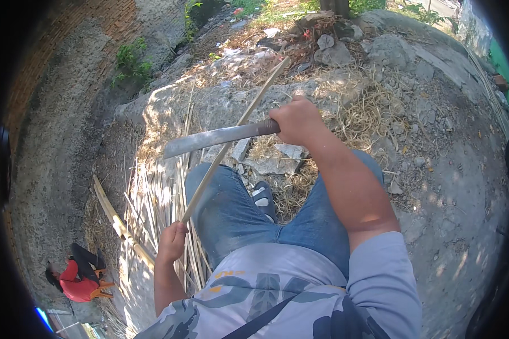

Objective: The person scrapes a bamboo strip using a machete, places it onto the pile, selects another bamboo strip, and splits it lengthwise using the machete.

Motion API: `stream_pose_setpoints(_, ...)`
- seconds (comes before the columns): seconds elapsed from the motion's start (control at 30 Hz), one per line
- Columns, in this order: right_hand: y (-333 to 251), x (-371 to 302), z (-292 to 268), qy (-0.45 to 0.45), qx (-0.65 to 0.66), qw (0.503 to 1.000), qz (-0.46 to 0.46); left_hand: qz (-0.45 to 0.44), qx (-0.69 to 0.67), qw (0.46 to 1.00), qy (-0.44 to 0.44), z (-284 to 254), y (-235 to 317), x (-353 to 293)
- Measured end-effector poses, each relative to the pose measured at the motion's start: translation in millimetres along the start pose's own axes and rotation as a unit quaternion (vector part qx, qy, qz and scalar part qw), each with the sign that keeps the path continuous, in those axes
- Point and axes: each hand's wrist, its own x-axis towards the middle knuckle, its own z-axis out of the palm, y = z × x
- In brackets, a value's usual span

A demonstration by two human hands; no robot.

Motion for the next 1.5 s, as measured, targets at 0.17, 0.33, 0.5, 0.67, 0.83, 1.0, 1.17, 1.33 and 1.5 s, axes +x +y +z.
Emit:
stream_pose_setpoints(0.17,54,-18,-25,0.063,0.039,0.965,0.253,-0.003,-0.017,1.000,-0.002,-34,-9,-15)
stream_pose_setpoints(0.33,47,-17,-29,0.065,0.090,0.934,0.341,-0.008,-0.017,1.000,0.025,-24,-5,-14)
stream_pose_setpoints(0.5,14,-8,-22,0.064,0.059,0.980,0.179,-0.009,-0.058,0.998,0.018,-2,-8,-2)
stream_pose_setpoints(0.67,2,-6,-23,0.057,-0.008,0.998,0.041,0.006,-0.056,0.998,0.028,-7,-5,3)
stream_pose_setpoints(0.83,52,-16,-21,0.099,0.007,0.982,0.162,-0.064,-0.049,0.997,-0.016,-33,-21,-21)
stream_pose_setpoints(1.0,74,-18,-23,0.060,0.195,0.867,0.455,-0.046,-0.120,0.992,0.003,-37,-47,-37)
stream_pose_setpoints(1.17,75,-21,-11,0.106,0.228,0.866,0.432,-0.052,-0.165,0.984,0.040,-29,-30,-24)
stream_pose_setpoints(1.33,59,-17,-9,0.166,0.215,0.882,0.385,-0.085,-0.209,0.974,0.002,-10,-21,-6)
stream_pose_setpoints(1.5,41,-13,-13,0.168,0.152,0.939,0.257,-0.155,-0.299,0.937,-0.090,6,3,6)
